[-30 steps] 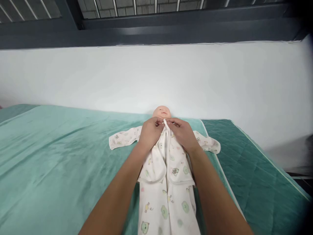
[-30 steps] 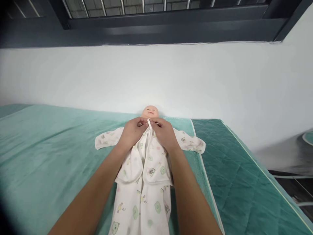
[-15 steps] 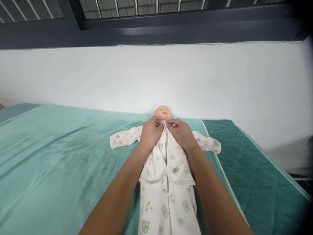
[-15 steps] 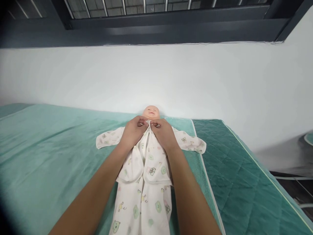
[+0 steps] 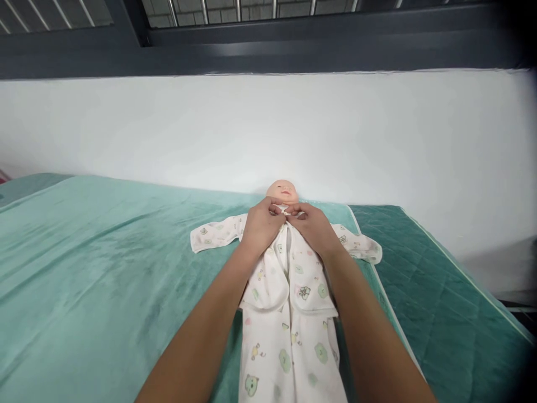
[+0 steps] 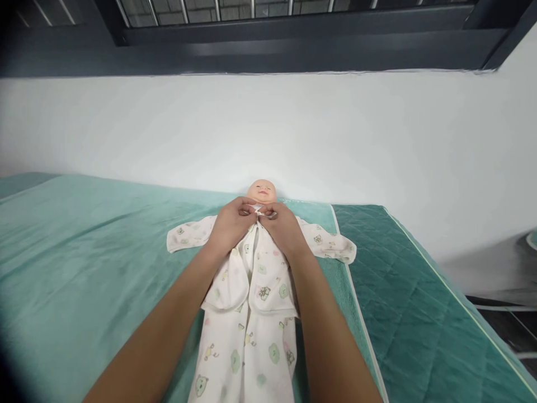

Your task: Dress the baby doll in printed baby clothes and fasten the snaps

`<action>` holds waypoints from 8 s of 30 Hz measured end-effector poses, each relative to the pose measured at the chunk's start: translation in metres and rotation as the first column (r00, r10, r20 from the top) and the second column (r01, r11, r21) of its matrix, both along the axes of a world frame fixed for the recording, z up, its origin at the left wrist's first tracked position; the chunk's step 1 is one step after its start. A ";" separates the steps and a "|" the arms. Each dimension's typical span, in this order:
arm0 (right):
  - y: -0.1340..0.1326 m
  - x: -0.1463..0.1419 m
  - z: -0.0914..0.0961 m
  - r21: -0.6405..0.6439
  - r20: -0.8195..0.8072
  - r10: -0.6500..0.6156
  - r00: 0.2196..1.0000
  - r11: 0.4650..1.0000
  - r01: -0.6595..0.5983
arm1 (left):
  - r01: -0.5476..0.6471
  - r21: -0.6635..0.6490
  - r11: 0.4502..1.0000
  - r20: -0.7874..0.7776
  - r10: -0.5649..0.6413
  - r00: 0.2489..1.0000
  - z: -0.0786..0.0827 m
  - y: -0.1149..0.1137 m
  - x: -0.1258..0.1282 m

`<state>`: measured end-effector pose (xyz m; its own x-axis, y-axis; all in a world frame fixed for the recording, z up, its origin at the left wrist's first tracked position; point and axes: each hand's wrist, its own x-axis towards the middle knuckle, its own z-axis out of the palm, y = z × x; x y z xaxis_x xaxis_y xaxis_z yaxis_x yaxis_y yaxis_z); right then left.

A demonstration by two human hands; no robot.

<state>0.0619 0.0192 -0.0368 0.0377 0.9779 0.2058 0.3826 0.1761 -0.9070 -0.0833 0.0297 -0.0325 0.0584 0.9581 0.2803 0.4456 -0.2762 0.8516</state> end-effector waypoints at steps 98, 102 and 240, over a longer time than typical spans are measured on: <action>-0.063 -0.008 -0.006 -0.028 -0.366 -0.048 0.929 0.999 0.040 | 0.124 -0.008 0.992 0.122 -0.123 0.985 0.010 -0.051 -0.011; -0.063 -0.008 -0.007 -0.005 -0.321 -0.028 0.947 1.000 0.028 | 0.082 -0.006 0.997 0.146 -0.080 0.986 0.007 -0.051 -0.010; -0.088 0.015 0.024 -0.232 -0.385 0.290 0.876 0.889 -0.396 | 0.490 -0.316 0.812 -0.007 -0.519 0.855 0.045 -0.066 -0.047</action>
<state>0.0764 -0.0692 -0.0129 -0.2973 0.9530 -0.0579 0.0168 -0.0554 -0.9983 -0.1299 -0.0364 0.0126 0.5671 0.8228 -0.0372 0.3901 -0.2286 0.8919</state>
